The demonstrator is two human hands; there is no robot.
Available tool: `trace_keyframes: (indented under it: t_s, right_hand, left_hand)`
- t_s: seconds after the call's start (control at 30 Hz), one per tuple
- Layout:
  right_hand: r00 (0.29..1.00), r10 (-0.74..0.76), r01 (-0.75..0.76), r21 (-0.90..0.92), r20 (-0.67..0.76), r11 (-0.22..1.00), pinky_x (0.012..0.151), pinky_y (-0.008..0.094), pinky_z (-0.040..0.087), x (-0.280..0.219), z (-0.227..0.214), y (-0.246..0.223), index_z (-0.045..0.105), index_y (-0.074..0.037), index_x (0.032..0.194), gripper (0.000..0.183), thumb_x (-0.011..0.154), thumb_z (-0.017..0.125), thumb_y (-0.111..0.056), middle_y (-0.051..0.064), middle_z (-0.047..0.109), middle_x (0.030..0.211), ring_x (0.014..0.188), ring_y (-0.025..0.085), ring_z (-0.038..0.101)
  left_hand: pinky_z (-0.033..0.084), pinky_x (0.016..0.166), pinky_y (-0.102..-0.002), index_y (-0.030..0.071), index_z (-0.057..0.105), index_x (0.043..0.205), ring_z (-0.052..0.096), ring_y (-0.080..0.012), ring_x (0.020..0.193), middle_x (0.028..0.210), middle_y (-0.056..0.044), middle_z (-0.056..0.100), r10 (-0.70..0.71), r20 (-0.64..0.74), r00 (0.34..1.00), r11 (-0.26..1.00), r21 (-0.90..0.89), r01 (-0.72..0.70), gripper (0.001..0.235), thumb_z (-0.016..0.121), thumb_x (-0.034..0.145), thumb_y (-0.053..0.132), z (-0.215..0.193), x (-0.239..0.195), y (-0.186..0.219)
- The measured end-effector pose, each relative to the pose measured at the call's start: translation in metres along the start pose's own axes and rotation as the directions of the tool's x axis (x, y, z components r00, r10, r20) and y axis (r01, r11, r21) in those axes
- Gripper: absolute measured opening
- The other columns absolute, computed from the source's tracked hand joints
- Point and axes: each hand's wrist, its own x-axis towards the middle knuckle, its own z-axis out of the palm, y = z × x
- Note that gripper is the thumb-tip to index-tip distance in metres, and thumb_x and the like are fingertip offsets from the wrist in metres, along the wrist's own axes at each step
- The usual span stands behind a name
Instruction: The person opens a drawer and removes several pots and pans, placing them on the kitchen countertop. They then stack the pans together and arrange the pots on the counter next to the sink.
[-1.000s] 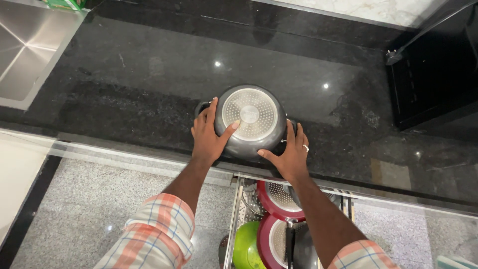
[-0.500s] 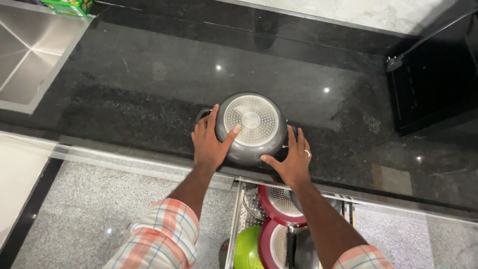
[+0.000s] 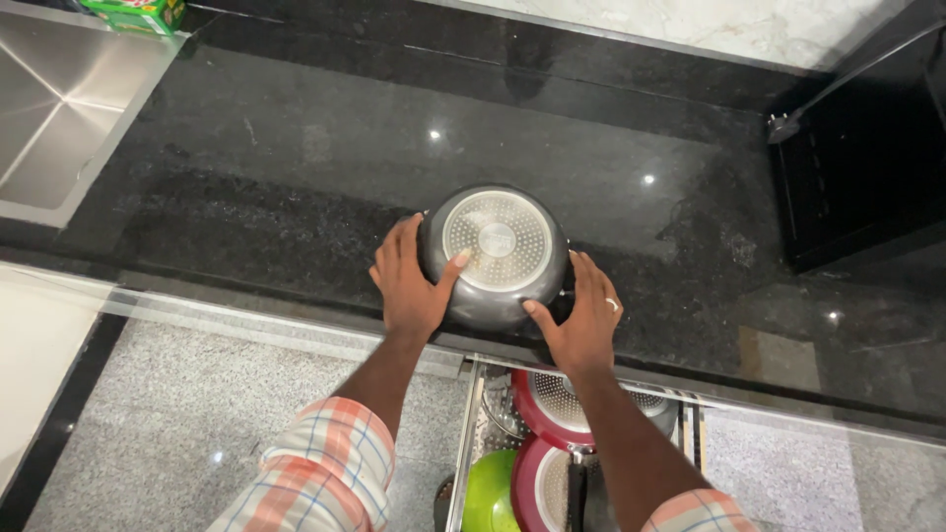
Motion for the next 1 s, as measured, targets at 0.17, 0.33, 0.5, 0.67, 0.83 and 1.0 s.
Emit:
trace_keyframes:
  t_s: [0.17,0.33,0.5,0.67,0.83,1.0]
  right_hand:
    - [0.993,0.028,-0.026,0.023,-0.119,0.999,0.116,0.055,0.031,0.0,0.014,0.012,0.042,-0.002,0.153,0.081,0.091,0.072,-0.044,0.022,0.043,0.157,0.143,0.042,0.04]
    - [0.991,0.013,-0.023,-0.07,-0.136,0.997,0.111,0.055,0.036,0.005,0.019,0.018,0.045,-0.001,0.15,0.074,0.096,0.069,-0.045,0.026,0.049,0.15,0.136,0.046,0.046]
    - [0.978,0.163,-0.167,-0.019,-0.129,0.986,0.105,0.056,0.04,0.003,0.017,0.007,0.05,-0.004,0.147,0.064,0.097,0.065,-0.042,0.025,0.061,0.134,0.128,0.045,0.052]
    - [0.962,0.214,-0.228,-0.068,-0.17,0.971,0.101,0.055,0.044,0.004,0.023,0.016,0.055,-0.005,0.144,0.054,0.101,0.061,-0.038,0.027,0.064,0.126,0.122,0.046,0.056]
    - [0.948,0.236,-0.263,-0.106,-0.214,0.959,0.099,0.055,0.046,0.009,0.029,0.018,0.06,-0.005,0.141,0.046,0.104,0.058,-0.032,0.029,0.065,0.122,0.118,0.047,0.058]
    - [0.95,0.235,-0.261,-0.108,-0.207,0.959,0.101,0.053,0.046,0.008,0.028,0.013,0.061,-0.006,0.14,0.04,0.105,0.056,-0.025,0.026,0.065,0.126,0.12,0.045,0.057]
  left_hand:
    - [0.028,0.117,-0.056,0.01,0.042,0.154,0.04,-0.0376,0.144,0.154,-0.017,0.044,0.005,-0.156,0.988,0.993,-0.113,-0.023,0.076,0.071,0.096,0.049,0.002,0.0,-0.008]
    - [0.032,0.112,-0.058,0.005,0.04,0.152,0.039,-0.0421,0.14,0.151,-0.023,0.041,-0.04,-0.15,0.988,0.984,-0.175,0.013,0.075,0.071,0.097,0.046,0.003,-0.002,-0.01]
    - [0.038,0.116,-0.047,-0.001,0.041,0.149,0.046,-0.04,0.137,0.149,-0.024,0.042,-0.111,-0.225,0.968,0.932,-0.361,0.023,0.065,0.069,0.102,0.034,0.004,0.003,-0.014]
    - [0.04,0.115,-0.044,-0.001,0.044,0.148,0.05,-0.0352,0.134,0.148,-0.022,0.045,-0.26,-0.175,0.95,0.869,-0.471,0.151,0.06,0.063,0.104,0.035,0.009,0.01,-0.02]
    - [0.041,0.117,-0.042,-0.002,0.046,0.145,0.053,-0.0308,0.134,0.145,-0.02,0.048,-0.302,-0.145,0.942,0.766,-0.626,0.149,0.058,0.062,0.104,0.037,0.023,0.017,-0.05]
    - [0.05,0.107,-0.038,-0.003,0.048,0.142,0.058,-0.0264,0.126,0.138,-0.018,0.051,-0.315,-0.042,0.948,0.712,-0.671,0.207,0.053,0.063,0.104,0.03,0.03,0.018,-0.081]
